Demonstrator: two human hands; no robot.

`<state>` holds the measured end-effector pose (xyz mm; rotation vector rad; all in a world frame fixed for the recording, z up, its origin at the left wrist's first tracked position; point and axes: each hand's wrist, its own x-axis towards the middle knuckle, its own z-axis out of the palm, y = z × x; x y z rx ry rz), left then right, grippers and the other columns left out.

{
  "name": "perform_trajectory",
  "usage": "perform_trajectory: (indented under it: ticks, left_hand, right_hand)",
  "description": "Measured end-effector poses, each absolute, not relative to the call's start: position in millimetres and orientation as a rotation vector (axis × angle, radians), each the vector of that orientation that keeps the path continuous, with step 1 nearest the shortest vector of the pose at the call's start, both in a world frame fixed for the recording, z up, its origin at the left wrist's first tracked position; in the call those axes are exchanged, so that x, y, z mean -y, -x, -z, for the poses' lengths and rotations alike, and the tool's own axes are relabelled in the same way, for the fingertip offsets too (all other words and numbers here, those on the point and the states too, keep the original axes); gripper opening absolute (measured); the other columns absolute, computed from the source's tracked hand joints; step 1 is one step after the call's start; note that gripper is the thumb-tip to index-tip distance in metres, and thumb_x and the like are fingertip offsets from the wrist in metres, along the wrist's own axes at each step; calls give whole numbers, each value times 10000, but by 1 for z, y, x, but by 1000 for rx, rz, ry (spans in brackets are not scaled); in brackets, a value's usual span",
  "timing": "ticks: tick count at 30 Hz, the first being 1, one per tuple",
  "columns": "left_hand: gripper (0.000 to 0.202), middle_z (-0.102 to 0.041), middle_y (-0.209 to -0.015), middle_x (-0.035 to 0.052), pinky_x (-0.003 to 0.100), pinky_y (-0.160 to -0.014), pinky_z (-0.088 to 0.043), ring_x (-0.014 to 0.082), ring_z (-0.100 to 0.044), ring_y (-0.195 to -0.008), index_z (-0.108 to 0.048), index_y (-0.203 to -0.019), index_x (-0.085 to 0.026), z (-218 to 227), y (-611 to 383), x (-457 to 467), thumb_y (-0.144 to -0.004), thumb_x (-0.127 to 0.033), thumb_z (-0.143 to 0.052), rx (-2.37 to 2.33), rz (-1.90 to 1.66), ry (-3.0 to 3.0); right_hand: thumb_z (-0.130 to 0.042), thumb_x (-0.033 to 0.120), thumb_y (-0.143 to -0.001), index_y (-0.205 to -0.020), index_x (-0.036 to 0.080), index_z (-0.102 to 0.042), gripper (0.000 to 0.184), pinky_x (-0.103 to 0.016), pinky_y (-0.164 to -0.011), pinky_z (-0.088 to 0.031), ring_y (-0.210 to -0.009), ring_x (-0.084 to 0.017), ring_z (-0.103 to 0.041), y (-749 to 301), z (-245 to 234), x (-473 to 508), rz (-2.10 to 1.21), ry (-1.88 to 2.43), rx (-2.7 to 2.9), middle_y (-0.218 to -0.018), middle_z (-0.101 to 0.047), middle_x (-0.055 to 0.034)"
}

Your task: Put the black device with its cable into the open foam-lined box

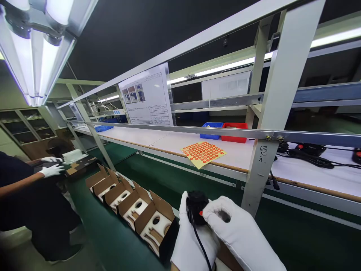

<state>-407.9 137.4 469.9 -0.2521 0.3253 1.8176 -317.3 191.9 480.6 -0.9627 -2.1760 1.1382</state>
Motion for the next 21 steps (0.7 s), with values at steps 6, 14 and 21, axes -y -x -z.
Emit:
perform_trajectory:
  ticks: [6,14,21]
  left_hand:
    - [542,-639,-744,89,360,-735,-589,305,-672,-973,-659,-797,-147,-472,397,-141,-917,-648,-490,-195,-1782,296]
    - [487,-733,-974,120,388,-744,-612,288,-705,-938,-724,-978,-188,-461,390,-138,-893,-636,-554,-223,-1751,341]
    - [291,-714,-845,70,271,-752,-592,192,-700,-820,-713,-904,-183,-464,386,-142,-924,-459,-622,-176,-1867,331]
  right_hand:
    - [-598,475,-850,-808,304,-668,190,-248,-773,-555,-931,-209,-657,308,-460,-193,-1055,1032,2037,-932,-711,18]
    - [-580,518,-825,-745,306,-637,233,-335,-683,-542,-744,-209,-651,304,-470,-170,-719,1057,1951,-843,-687,3]
    - [-795,433,-665,-1116,280,-485,568,-353,-703,-557,-803,-212,-639,308,-453,-206,-996,1083,1840,-955,-618,-18]
